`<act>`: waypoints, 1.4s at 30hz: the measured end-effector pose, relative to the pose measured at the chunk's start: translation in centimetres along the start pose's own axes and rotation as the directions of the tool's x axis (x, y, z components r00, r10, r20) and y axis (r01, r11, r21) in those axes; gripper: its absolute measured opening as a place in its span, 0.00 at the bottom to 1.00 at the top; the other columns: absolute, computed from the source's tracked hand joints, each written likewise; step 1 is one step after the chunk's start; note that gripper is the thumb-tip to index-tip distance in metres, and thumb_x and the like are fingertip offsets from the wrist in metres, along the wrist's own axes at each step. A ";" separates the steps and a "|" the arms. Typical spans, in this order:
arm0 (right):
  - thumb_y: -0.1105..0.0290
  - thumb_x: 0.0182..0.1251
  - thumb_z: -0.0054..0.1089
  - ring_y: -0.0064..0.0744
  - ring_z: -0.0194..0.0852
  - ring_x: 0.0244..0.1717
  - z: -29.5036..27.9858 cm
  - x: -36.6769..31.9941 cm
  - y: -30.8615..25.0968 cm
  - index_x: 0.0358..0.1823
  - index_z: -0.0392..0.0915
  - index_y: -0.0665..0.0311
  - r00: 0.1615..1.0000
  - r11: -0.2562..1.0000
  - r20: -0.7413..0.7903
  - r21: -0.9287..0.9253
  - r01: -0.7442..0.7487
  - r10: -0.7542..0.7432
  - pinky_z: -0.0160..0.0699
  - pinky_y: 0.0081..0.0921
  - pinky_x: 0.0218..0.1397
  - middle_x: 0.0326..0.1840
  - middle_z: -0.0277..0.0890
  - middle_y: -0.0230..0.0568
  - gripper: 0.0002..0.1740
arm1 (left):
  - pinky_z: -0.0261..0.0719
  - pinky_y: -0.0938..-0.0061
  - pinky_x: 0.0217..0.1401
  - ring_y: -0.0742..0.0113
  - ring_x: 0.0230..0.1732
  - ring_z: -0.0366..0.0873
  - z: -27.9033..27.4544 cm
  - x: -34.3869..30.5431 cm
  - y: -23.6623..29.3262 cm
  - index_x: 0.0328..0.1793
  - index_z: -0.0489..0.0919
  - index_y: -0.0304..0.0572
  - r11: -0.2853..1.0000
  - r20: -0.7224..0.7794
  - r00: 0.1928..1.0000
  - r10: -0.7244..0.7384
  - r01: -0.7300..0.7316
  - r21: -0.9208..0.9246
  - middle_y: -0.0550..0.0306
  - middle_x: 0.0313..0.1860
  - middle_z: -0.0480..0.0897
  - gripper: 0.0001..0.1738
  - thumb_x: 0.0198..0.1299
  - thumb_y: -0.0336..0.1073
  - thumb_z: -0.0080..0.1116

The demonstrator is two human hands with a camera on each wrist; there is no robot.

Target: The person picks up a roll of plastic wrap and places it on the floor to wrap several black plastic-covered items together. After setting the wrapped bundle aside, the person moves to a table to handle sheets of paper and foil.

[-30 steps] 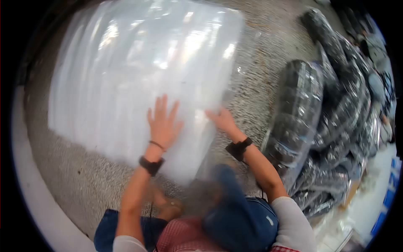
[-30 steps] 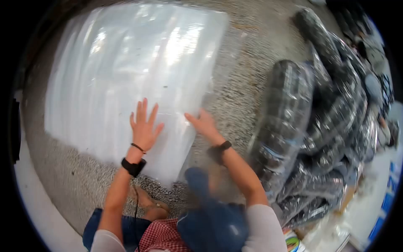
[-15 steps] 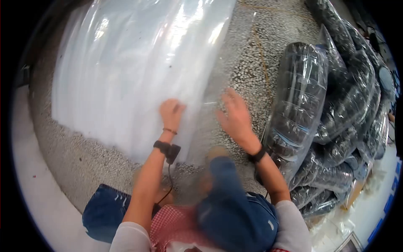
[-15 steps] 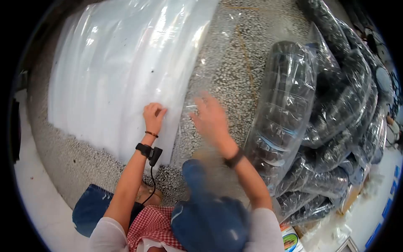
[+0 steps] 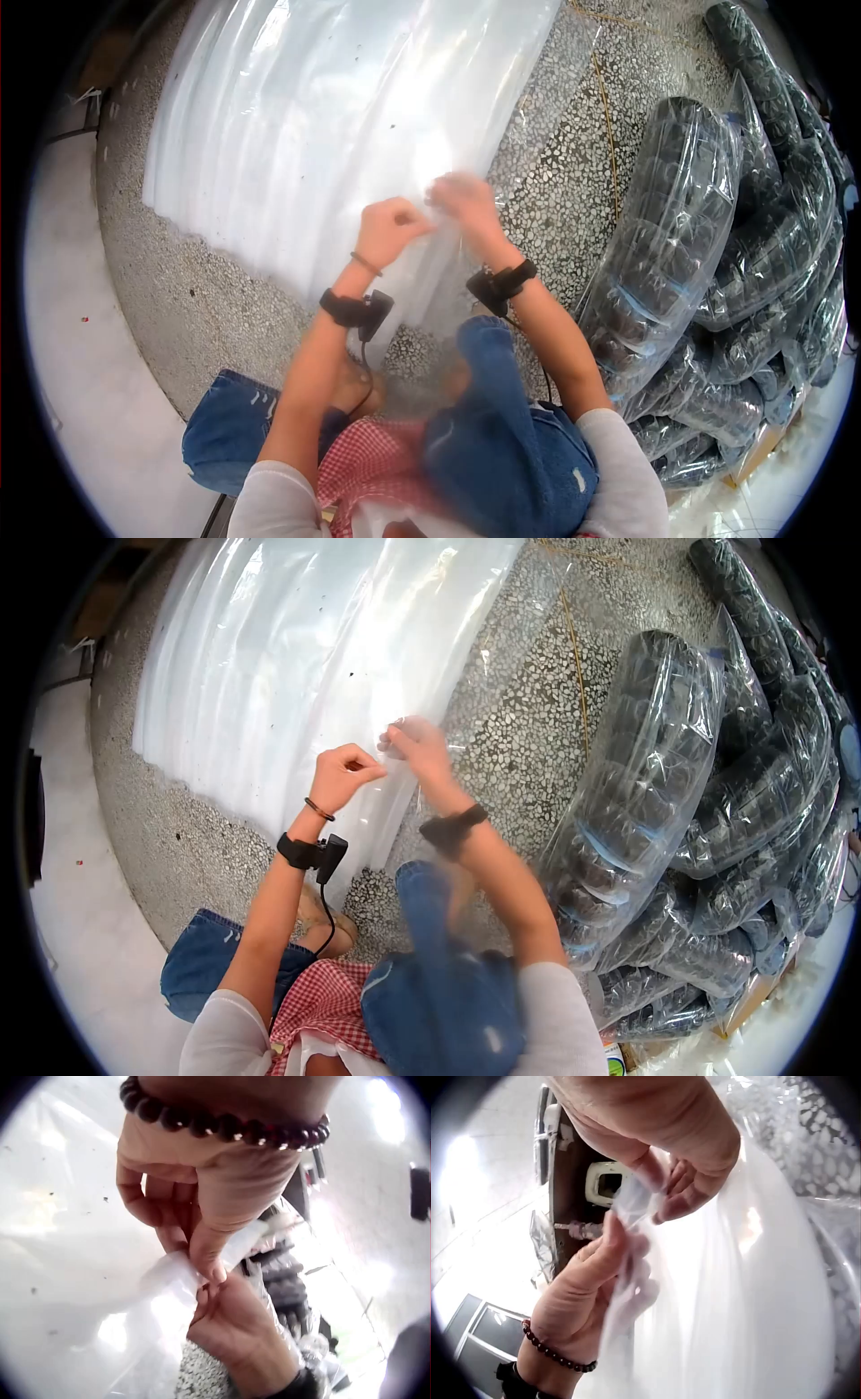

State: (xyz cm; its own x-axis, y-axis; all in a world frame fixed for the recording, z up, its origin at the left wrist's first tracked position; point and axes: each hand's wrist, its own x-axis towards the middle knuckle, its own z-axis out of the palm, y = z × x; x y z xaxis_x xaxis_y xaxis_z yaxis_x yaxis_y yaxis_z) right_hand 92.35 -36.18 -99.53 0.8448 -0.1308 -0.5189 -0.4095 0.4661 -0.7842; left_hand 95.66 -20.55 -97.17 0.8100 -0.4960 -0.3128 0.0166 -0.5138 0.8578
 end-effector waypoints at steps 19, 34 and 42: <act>0.72 0.48 0.60 0.35 0.73 0.36 -0.3 -3.3 -2.8 0.33 0.72 0.67 0.574 0.153 0.082 -0.924 0.350 -0.814 0.73 0.26 0.34 0.35 0.74 0.44 0.11 | 0.71 0.79 0.34 0.72 0.32 0.72 -12.0 -4.0 9.4 0.35 0.74 0.36 0.981 -0.524 0.830 0.190 -0.136 0.139 0.55 0.35 0.76 0.04 0.57 0.29 0.53; 0.54 0.50 0.61 0.48 0.48 0.67 -0.4 -0.8 0.4 0.56 0.67 0.63 0.722 0.045 0.604 -0.756 0.653 -0.338 0.46 0.45 0.67 0.63 0.57 0.53 0.33 | 0.68 0.75 0.40 0.55 0.38 0.69 -14.2 -7.2 14.8 0.55 0.72 0.35 0.580 -0.059 0.899 0.433 -0.228 0.782 0.48 0.42 0.70 0.28 0.45 0.12 0.38; 0.48 0.40 0.68 0.51 0.60 0.59 -22.7 -20.9 -11.0 0.57 0.62 0.69 0.588 0.115 -0.485 -0.825 -0.554 -0.647 0.62 0.40 0.56 0.55 0.66 0.55 0.45 | 0.74 0.67 0.40 0.54 0.43 0.72 -4.0 -6.6 10.2 0.56 0.71 0.37 0.580 0.086 0.922 0.376 -0.307 0.755 0.49 0.52 0.71 0.27 0.44 0.19 0.47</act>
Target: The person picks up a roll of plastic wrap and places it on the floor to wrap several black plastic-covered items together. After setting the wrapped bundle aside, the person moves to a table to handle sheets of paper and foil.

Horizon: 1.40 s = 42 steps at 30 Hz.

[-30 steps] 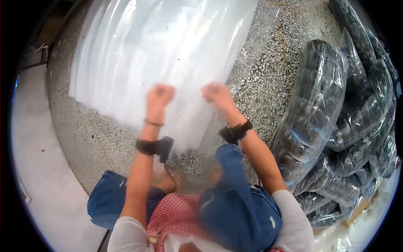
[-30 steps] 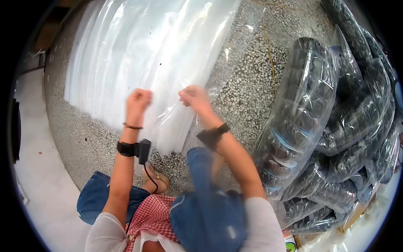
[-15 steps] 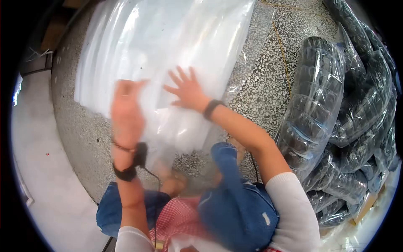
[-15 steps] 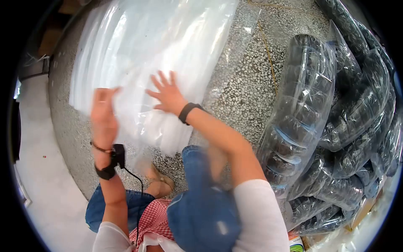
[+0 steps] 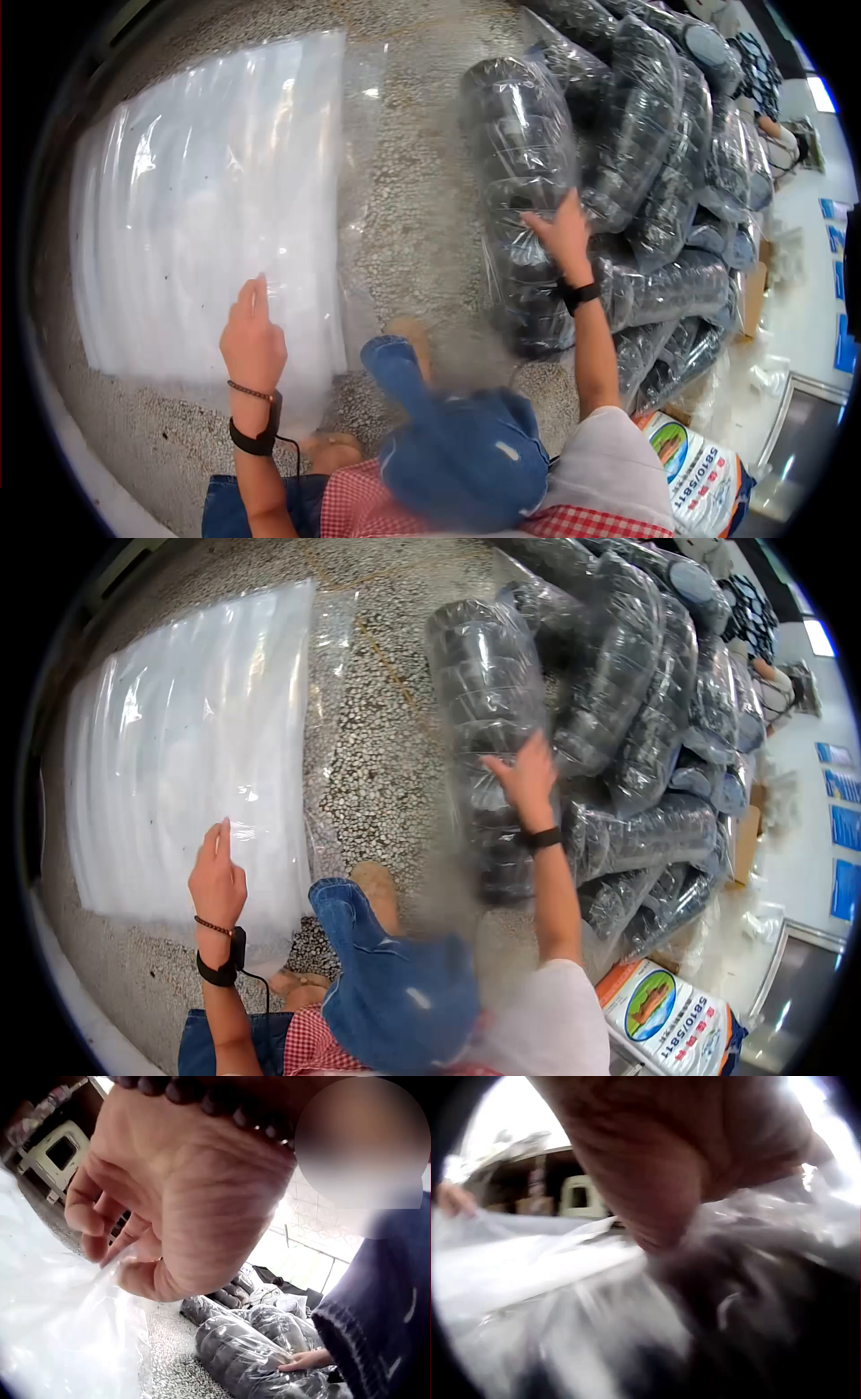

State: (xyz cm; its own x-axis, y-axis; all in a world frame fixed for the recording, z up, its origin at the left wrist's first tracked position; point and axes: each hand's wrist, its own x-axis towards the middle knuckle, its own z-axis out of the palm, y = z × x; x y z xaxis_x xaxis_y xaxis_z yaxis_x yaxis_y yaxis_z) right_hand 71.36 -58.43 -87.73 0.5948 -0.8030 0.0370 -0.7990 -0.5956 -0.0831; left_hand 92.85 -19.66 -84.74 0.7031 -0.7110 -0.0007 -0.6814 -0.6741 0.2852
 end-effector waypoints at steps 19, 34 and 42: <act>0.74 0.45 0.66 0.36 0.61 0.11 -13.0 -3.1 -6.3 0.26 0.76 0.66 0.624 0.621 0.185 0.497 0.606 -0.759 0.61 0.22 0.17 0.13 0.62 0.45 0.08 | 0.75 0.66 0.43 0.50 0.47 0.74 -2.2 3.6 -5.0 0.66 0.60 0.45 0.928 -0.181 0.968 -0.175 0.100 -0.359 0.47 0.63 0.65 0.42 0.36 0.18 0.43; 0.66 0.58 0.58 0.20 0.68 0.28 4.7 -2.4 -40.7 0.37 0.77 0.67 -0.153 0.169 0.218 0.945 0.279 -0.964 0.69 0.21 0.29 0.28 0.76 0.35 0.12 | 0.74 0.65 0.46 0.50 0.48 0.70 -3.3 -4.1 -2.3 0.65 0.63 0.44 0.998 -0.542 0.838 -0.058 0.030 -0.061 0.42 0.60 0.67 0.39 0.38 0.21 0.51; 0.65 0.59 0.57 0.14 0.65 0.24 2.2 -4.3 -45.9 0.40 0.78 0.66 -0.094 0.395 0.390 0.917 -0.047 -0.916 0.65 0.14 0.26 0.25 0.71 0.26 0.13 | 0.70 0.65 0.33 0.46 0.30 0.72 7.6 -9.6 -9.3 0.40 0.72 0.35 0.579 -0.744 0.150 -0.651 0.732 -0.359 0.43 0.26 0.74 0.11 0.50 0.31 0.53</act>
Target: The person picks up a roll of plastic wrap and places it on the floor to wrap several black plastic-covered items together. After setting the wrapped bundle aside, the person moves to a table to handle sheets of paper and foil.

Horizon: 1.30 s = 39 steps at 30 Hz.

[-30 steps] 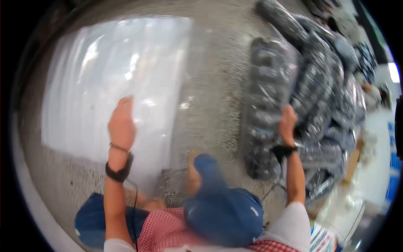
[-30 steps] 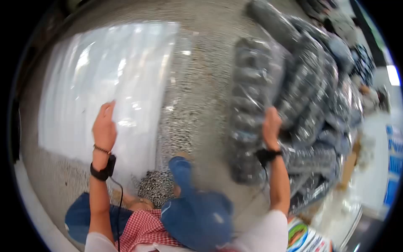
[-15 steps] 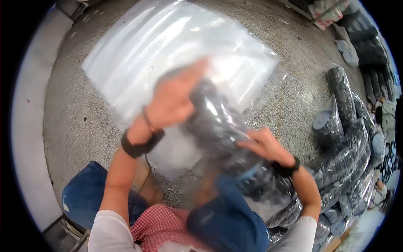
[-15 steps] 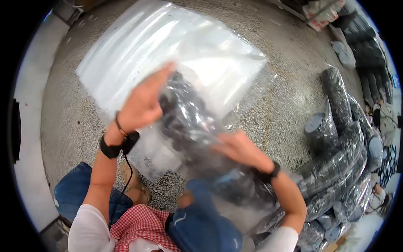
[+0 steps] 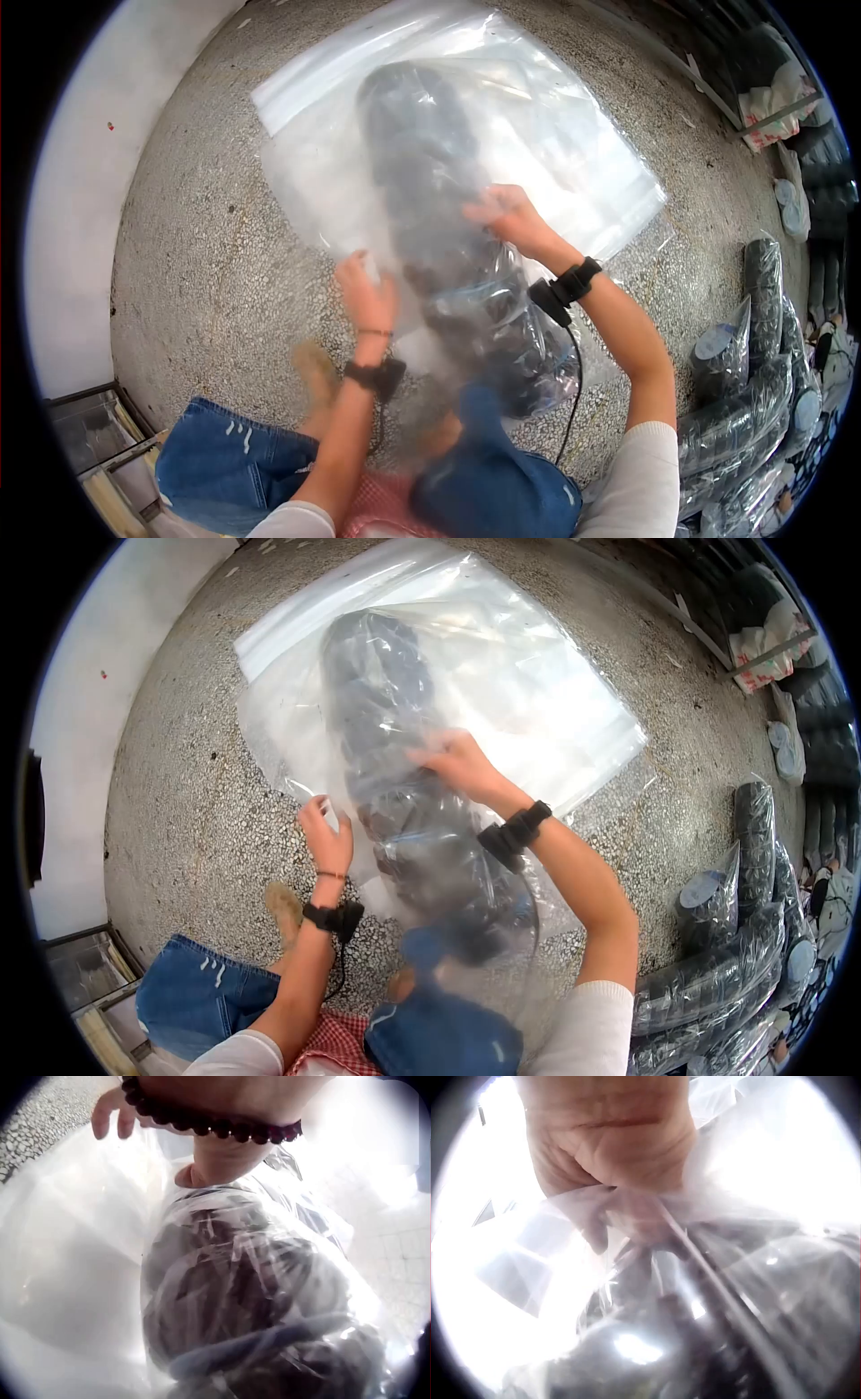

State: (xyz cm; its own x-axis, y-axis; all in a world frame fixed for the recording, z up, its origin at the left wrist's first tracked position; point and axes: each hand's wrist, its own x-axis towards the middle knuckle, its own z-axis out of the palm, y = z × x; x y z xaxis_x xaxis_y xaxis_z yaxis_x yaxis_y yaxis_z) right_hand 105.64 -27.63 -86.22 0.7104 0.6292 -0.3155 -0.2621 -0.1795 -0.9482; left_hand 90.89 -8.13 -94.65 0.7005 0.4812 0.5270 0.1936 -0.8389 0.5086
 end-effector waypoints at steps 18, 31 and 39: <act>0.66 0.64 0.53 0.27 0.65 0.37 -8.9 4.5 7.7 0.33 0.69 0.67 0.443 0.917 -0.804 -0.323 0.233 -0.396 0.67 0.26 0.40 0.30 0.67 0.36 0.10 | 0.59 0.70 0.18 0.54 0.14 0.64 -5.9 -5.1 0.7 0.21 0.69 0.35 0.907 0.532 0.839 0.114 0.130 -0.400 0.47 0.13 0.67 0.06 0.45 0.25 0.41; 0.51 0.67 0.42 0.36 0.57 0.62 8.1 0.3 5.5 0.68 0.50 0.61 0.972 0.716 0.142 0.697 0.038 -0.190 0.56 0.32 0.66 0.65 0.56 0.42 0.33 | 0.68 0.69 0.26 0.58 0.21 0.71 -7.8 -1.4 4.3 0.26 0.74 0.35 0.626 0.753 0.207 0.624 0.445 -0.641 0.51 0.20 0.74 0.08 0.48 0.31 0.46; 0.45 0.62 0.48 0.41 0.55 0.64 17.4 10.2 3.3 0.62 0.61 0.63 0.825 0.894 0.363 0.055 0.445 -0.433 0.54 0.33 0.66 0.65 0.57 0.49 0.35 | 0.71 0.74 0.46 0.70 0.41 0.74 -28.4 3.8 -3.1 0.39 0.78 0.35 0.361 0.728 -0.569 0.382 0.817 0.449 0.57 0.35 0.79 0.08 0.56 0.32 0.55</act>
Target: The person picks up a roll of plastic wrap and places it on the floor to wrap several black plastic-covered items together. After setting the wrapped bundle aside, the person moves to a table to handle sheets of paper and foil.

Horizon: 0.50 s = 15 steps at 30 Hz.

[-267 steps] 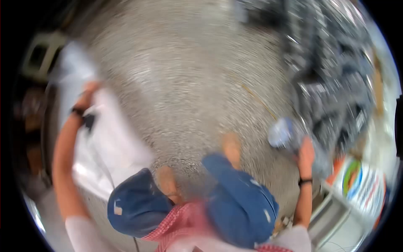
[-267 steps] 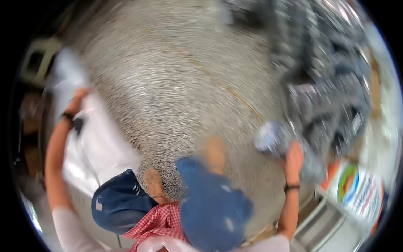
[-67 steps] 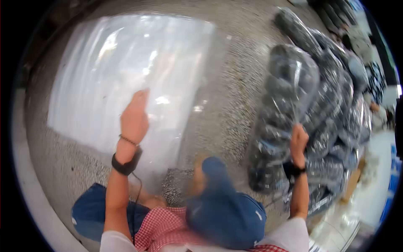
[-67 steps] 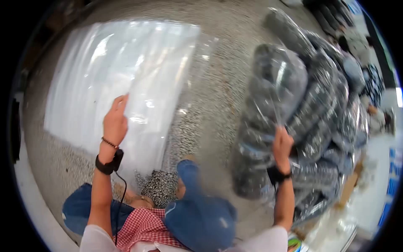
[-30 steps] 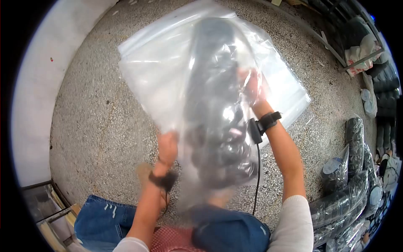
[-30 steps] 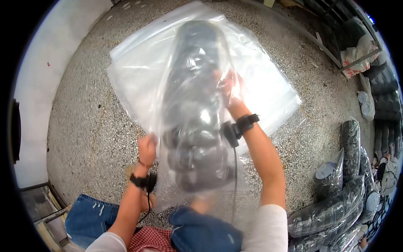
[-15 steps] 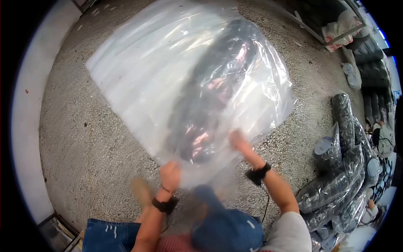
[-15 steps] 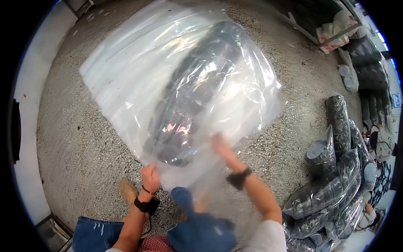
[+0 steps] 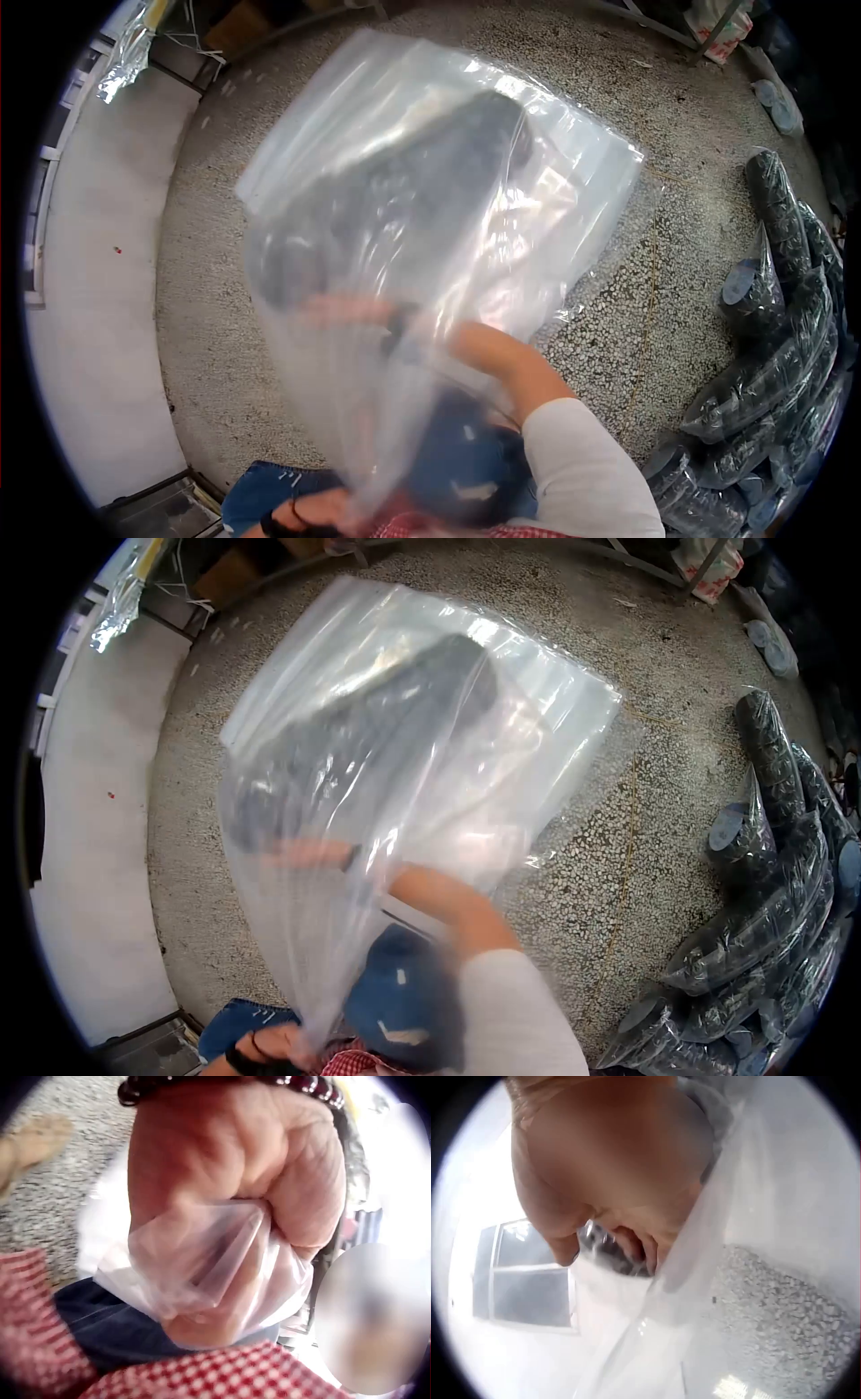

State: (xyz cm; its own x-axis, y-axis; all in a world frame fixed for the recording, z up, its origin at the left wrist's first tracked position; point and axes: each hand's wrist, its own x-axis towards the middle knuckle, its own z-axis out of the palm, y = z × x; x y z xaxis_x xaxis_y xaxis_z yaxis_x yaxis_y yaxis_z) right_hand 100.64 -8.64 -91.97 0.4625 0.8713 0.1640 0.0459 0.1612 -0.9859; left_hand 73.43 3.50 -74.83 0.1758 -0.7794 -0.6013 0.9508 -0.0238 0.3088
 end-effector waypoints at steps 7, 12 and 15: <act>0.60 0.65 0.48 0.32 0.69 0.53 -4.8 -18.4 3.8 0.58 0.66 0.62 0.864 0.887 0.273 0.071 -0.456 0.422 0.72 0.27 0.51 0.52 0.71 0.44 0.22 | 0.72 0.70 0.53 0.62 0.47 0.76 -0.3 -0.3 -2.4 0.48 0.77 0.36 0.849 0.370 0.831 -0.415 0.208 0.485 0.49 0.47 0.78 0.14 0.54 0.31 0.53; 0.70 0.58 0.56 0.33 0.76 0.42 -10.7 -24.1 1.3 0.56 0.65 0.67 0.844 0.885 -0.474 -0.242 -0.399 0.251 0.75 0.26 0.45 0.50 0.72 0.44 0.23 | 0.65 0.64 0.59 0.50 0.58 0.66 -3.5 13.3 21.1 0.61 0.65 0.39 -0.647 0.093 0.917 0.389 0.199 0.736 0.43 0.57 0.70 0.29 0.50 0.36 0.55; 0.78 0.54 0.57 0.33 0.74 0.45 -10.2 -20.8 4.2 0.62 0.56 0.64 0.627 0.961 -0.778 -0.142 -0.238 0.041 0.76 0.26 0.46 0.43 0.74 0.42 0.33 | 0.52 0.52 0.66 0.51 0.65 0.59 -2.2 25.2 29.5 0.67 0.56 0.41 -0.690 0.465 0.575 0.673 0.263 0.675 0.44 0.65 0.62 0.41 0.48 0.48 0.58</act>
State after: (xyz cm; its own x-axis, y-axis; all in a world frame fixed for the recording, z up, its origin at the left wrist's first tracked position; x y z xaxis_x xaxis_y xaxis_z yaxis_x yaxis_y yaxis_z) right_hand 100.23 -30.77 -99.91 0.9807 0.1920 0.0358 0.0594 -0.1183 -0.9912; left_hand 106.43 -15.45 -82.48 0.6228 -0.7552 0.2044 -0.7819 -0.6106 0.1261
